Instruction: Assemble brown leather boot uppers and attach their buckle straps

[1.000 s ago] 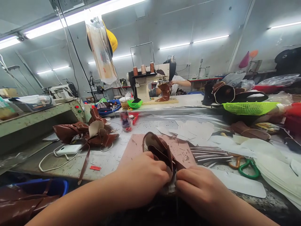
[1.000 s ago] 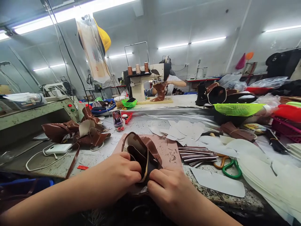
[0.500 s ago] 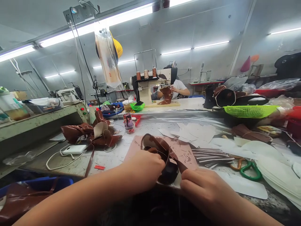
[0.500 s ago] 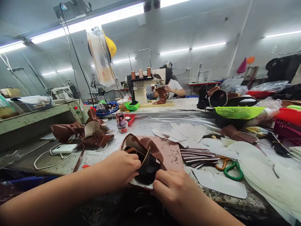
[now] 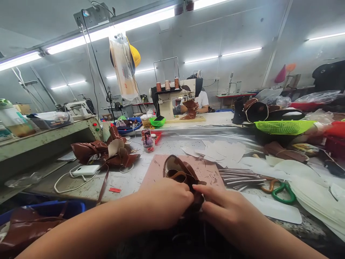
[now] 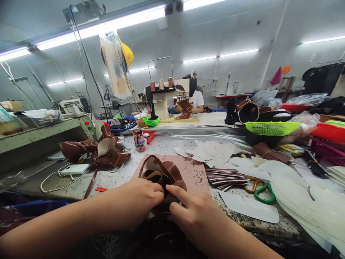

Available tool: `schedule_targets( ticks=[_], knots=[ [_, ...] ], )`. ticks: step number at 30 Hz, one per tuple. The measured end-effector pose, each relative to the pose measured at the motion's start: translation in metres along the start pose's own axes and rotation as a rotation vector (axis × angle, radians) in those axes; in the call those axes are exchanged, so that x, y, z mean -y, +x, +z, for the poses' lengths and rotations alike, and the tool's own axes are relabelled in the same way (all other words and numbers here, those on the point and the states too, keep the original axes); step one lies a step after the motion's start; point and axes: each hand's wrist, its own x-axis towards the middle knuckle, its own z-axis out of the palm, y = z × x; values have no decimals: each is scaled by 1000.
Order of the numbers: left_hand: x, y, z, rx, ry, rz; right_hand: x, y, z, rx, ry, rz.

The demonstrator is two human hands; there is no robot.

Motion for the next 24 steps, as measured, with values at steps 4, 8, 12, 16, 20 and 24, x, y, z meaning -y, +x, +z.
schedule_targets(
  ticks=[4, 8, 12, 16, 20, 24],
  knots=[
    [-7, -2, -5, -16, -78, 11, 4, 4, -1, 40, 89, 37],
    [-9, -4, 1, -63, -68, 102, 6, 6, -4, 82, 130, 31],
    [-11, -5, 12, -59, 1, -32, 9, 8, -4, 68, 93, 28],
    [-13, -5, 14, -141, -13, -101, 12, 11, -4, 58, 74, 25],
    [-9, -9, 3, -114, -85, -249, 9, 14, -5, 50, 87, 104],
    [-4, -11, -6, -85, -175, -280, 6, 19, -10, 95, 122, 157]
  ],
)
